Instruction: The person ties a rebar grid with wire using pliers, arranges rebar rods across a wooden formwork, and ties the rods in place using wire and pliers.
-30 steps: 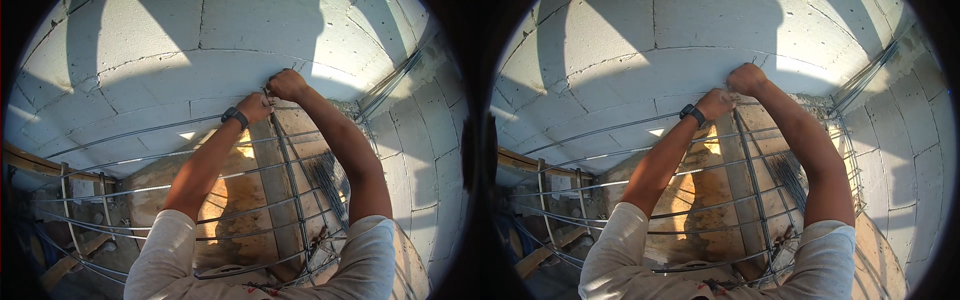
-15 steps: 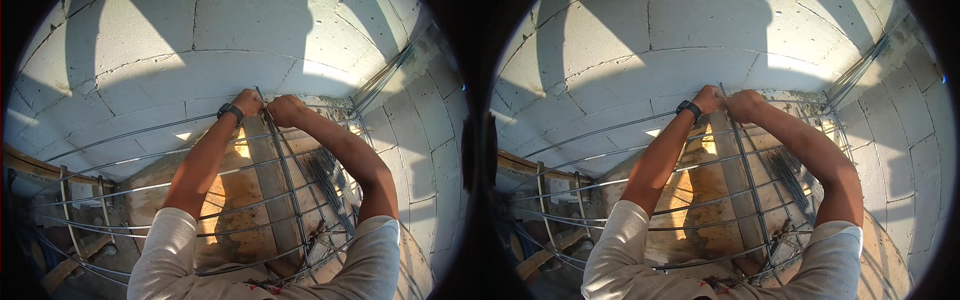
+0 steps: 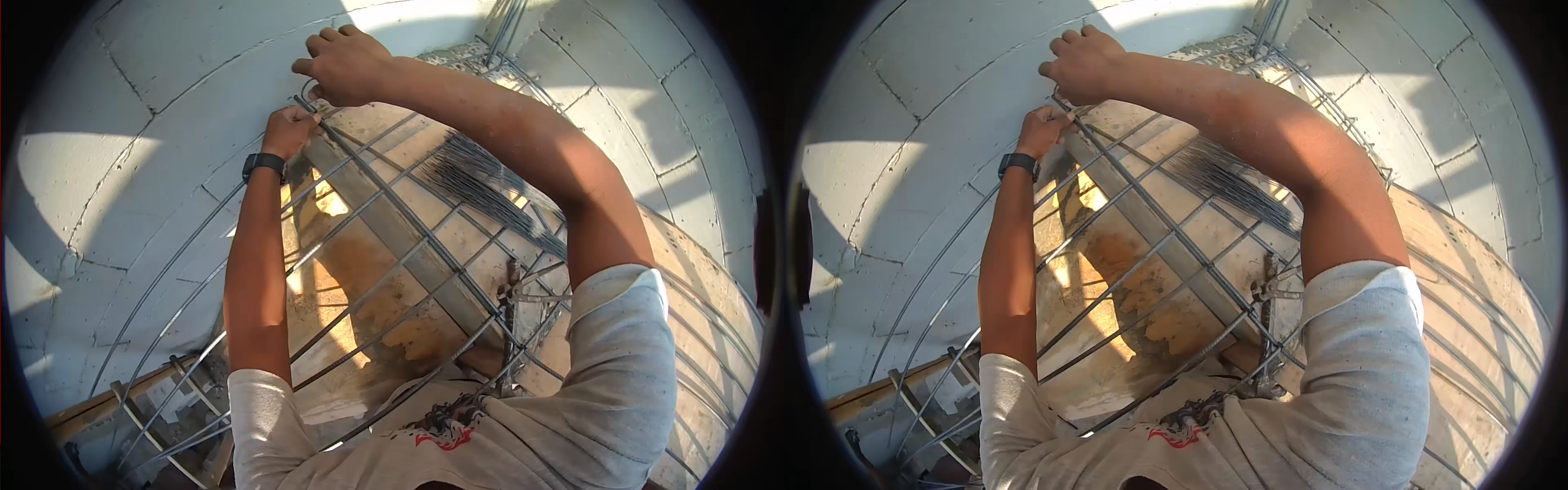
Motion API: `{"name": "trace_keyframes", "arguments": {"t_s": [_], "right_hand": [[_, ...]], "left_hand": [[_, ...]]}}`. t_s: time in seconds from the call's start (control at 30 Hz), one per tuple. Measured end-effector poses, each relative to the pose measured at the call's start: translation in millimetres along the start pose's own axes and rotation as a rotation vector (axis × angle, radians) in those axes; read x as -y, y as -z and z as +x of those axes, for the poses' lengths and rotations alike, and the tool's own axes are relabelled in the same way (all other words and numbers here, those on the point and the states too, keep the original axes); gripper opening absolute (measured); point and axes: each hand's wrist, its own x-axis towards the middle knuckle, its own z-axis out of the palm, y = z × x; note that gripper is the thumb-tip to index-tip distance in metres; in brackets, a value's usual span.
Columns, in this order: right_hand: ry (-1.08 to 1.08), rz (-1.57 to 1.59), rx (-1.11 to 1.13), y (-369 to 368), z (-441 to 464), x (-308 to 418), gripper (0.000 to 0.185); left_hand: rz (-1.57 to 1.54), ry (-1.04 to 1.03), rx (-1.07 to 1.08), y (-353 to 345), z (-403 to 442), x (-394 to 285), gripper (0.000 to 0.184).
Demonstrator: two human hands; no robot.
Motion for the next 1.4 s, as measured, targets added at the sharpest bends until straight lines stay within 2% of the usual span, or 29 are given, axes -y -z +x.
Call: {"name": "trace_keyframes", "arguments": {"t_s": [0.03,0.1,0.17,0.2,0.23,0.3,0.33,0.4,0.43,0.47,0.5,0.53,0.6,0.7,0.73,0.83,0.87,0.97,1.0,1.1,1.13,1.23,1.3,1.37,1.4], "right_hand": [[0.058,-0.063,-0.144,15.4,-16.1,-4.2,0.040],[0.103,0.103,-0.171,55.2,-68.5,-11.7,0.033],[-0.025,0.319,0.188,109.8,-148.1,-14.2,0.024],[-0.017,0.440,0.322,105.4,-189.5,-22.2,0.016],[-0.125,0.589,0.691,130.0,-221.6,-20.5,0.013],[-0.299,0.839,1.039,122.1,-305.7,-13.7,0.024],[-0.193,0.832,0.976,114.2,-348.9,-5.7,0.048],[-0.182,0.596,0.883,110.6,-409.2,22.2,0.072],[-0.257,0.496,0.937,113.1,-416.4,38.5,0.085],[-0.338,0.483,0.922,108.1,-423.2,49.8,0.083],[-0.309,0.457,0.727,96.7,-439.0,58.3,0.075],[-0.300,0.437,0.644,87.2,-448.5,59.8,0.065],[-0.248,0.488,0.460,100.1,-429.0,56.3,0.048],[-0.393,0.562,0.445,130.8,-379.4,46.7,0.042],[-0.418,0.655,0.307,135.1,-363.6,42.3,0.036],[-0.792,0.906,0.762,180.5,-304.9,27.5,0.037],[-0.771,1.094,0.870,148.0,-325.3,22.9,0.043],[-0.650,1.117,0.886,110.6,-327.4,36.8,0.046],[-0.622,1.084,0.981,108.6,-315.8,36.5,0.050],[-0.451,0.940,0.884,100.5,-276.7,34.4,0.050],[-0.370,0.867,0.750,87.3,-268.1,28.7,0.053],[-0.216,0.433,0.590,85.5,-193.9,6.9,0.067],[-0.176,-0.014,0.500,61.0,-141.2,-5.4,0.071],[-0.095,-0.161,0.352,42.6,-92.2,-20.5,0.063],[-0.015,-0.265,0.267,21.6,-71.7,-32.0,0.054]], "left_hand": [[-0.010,-0.008,0.009,0.5,-7.0,-9.4,0.020],[0.002,0.029,0.018,2.4,-7.9,-11.7,0.017],[0.015,0.021,0.043,6.4,1.4,0.1,0.017],[0.011,0.011,0.044,2.1,1.7,0.7,0.017],[0.010,0.004,0.032,2.9,0.6,0.9,0.017],[0.013,-0.012,0.011,5.2,0.1,-1.1,0.017],[0.015,-0.020,0.005,4.0,0.1,-0.1,0.018],[0.019,-0.028,0.008,1.2,-1.3,-1.1,0.019],[0.027,-0.025,0.001,0.9,-4.2,-5.9,0.019],[0.016,-0.016,0.001,-0.2,-5.9,-9.0,0.020],[-0.009,-0.024,-0.002,-2.1,-11.7,-15.6,0.021],[-0.003,-0.038,-0.017,-2.1,-11.8,-14.3,0.022],[0.123,-0.034,-0.037,1.8,-19.8,-25.7,0.024],[0.035,-0.024,-0.038,-1.5,-10.4,-12.4,0.025],[0.042,-0.047,-0.021,-2.4,-8.5,-9.4,0.025],[0.051,-0.033,-0.012,-1.4,-8.7,-12.6,0.024],[0.048,-0.038,-0.011,-1.7,-9.3,-13.9,0.024],[0.018,-0.038,-0.023,-1.2,-7.3,-12.7,0.023],[0.004,-0.030,-0.023,-1.8,-6.5,-12.1,0.023],[0.022,-0.004,-0.023,-4.0,-4.6,-6.9,0.024],[0.035,-0.001,-0.026,-2.8,-7.7,-9.7,0.025],[0.115,0.028,-0.028,-0.6,-6.3,-9.0,0.025],[0.140,0.017,-0.031,-0.4,-3.1,-4.1,0.026],[0.124,-0.006,-0.019,-1.3,-4.1,-3.4,0.027],[0.159,-0.019,-0.028,-0.8,-4.8,-4.8,0.020]]}}
